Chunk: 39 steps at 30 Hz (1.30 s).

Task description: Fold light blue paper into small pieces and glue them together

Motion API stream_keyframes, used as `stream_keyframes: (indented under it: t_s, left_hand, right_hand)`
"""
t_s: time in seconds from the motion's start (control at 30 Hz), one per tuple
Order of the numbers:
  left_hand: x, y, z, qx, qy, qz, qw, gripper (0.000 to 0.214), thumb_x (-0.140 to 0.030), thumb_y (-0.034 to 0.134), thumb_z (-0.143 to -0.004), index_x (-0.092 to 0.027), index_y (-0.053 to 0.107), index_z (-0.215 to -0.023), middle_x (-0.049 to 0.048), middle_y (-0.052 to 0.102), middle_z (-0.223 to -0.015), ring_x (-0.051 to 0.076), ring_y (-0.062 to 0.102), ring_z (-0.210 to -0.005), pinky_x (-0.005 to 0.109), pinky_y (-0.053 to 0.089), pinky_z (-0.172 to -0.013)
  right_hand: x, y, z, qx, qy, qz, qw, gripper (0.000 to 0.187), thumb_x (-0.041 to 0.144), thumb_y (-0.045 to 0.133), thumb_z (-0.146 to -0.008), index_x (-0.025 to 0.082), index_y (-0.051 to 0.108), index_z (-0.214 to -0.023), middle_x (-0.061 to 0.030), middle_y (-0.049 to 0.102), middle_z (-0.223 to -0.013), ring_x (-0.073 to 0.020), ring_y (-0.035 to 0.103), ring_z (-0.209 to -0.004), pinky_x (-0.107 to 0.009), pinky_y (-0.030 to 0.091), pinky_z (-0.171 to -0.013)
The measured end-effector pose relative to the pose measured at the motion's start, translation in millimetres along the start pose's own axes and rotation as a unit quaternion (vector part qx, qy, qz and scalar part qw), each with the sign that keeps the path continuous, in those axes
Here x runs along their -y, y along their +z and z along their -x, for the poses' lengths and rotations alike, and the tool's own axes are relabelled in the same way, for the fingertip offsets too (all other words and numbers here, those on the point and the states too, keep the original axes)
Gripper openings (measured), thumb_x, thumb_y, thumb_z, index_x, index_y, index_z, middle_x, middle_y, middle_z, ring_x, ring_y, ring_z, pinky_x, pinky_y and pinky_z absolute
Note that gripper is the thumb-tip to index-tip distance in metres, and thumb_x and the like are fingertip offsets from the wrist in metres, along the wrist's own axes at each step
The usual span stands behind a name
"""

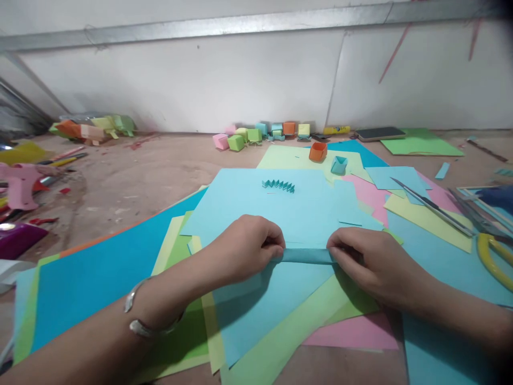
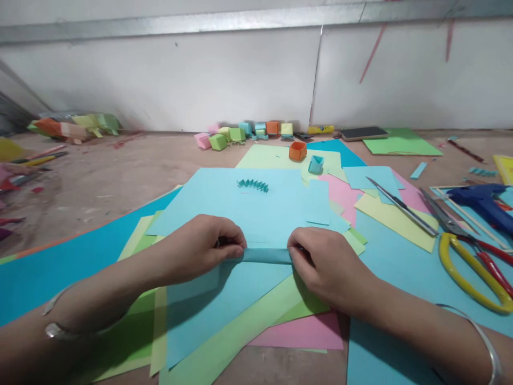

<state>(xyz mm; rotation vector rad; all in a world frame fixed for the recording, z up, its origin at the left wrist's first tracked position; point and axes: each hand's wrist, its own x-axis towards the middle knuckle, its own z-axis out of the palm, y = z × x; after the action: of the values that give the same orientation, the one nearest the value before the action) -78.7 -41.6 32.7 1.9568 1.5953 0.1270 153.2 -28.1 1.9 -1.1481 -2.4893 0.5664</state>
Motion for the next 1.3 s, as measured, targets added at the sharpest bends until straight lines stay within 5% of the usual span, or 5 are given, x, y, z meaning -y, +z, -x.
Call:
stream_keyframes:
  t_s: [0.23, 0.57, 1.1, 1.3]
  left_hand:
    - [-1.1, 2.4, 0.4, -0.001, -0.004, -0.009, 1.0, 0.011, -0.019, 0.058, -0.075, -0.018, 0.069, -0.072, 0.0003, 0.069, -0.07, 0.013, 0.057, -0.063, 0.025, 0.039, -0.057]
    - [-5.2, 7.9, 2.8, -0.031, -0.008, -0.102, 0.994, 0.009, -0.02, 0.058, -0.078, -0.019, 0.066, -0.075, 0.0021, 0.068, -0.07, 0.015, 0.054, -0.062, 0.026, 0.032, -0.054]
    - [-8.7, 9.0, 2.6, -0.035, -0.017, -0.128, 0.991, 0.014, -0.018, 0.056, -0.08, -0.018, 0.067, -0.071, 0.004, 0.069, -0.075, 0.017, 0.058, -0.067, 0.027, 0.035, -0.057]
    - [-1.6, 13.4, 1.3, -0.09, 0.072, -0.153, 0.982, 0.01, -0.013, 0.061, -0.077, -0.018, 0.068, -0.072, 0.0044, 0.064, -0.081, 0.018, 0.056, -0.077, 0.027, 0.037, -0.061]
  right_hand:
    - [-0.8, 7.4, 1.2, -0.026, -0.019, 0.028, 0.999, 0.011, 0.013, 0.045, -0.084, 0.02, 0.053, -0.08, 0.0009, 0.056, -0.064, -0.0134, 0.048, -0.056, -0.025, 0.035, -0.053]
    - [-7.0, 15.0, 4.5, -0.032, -0.115, 0.143, 0.982, 0.026, 0.008, 0.037, -0.088, 0.015, 0.058, -0.075, -0.0076, 0.058, -0.067, -0.02, 0.051, -0.064, -0.03, 0.034, -0.057]
    - [-8.5, 19.2, 0.6, -0.052, -0.101, 0.104, 0.988, 0.02, 0.01, 0.037, -0.087, 0.017, 0.054, -0.08, -0.0013, 0.051, -0.061, -0.0154, 0.044, -0.055, -0.026, 0.029, -0.052]
    - [-5.5, 17.8, -1.2, -0.027, -0.094, 0.129, 0.987, 0.021, 0.008, 0.038, -0.084, 0.019, 0.053, -0.073, -0.0001, 0.048, -0.058, -0.0144, 0.04, -0.053, -0.026, 0.023, -0.05]
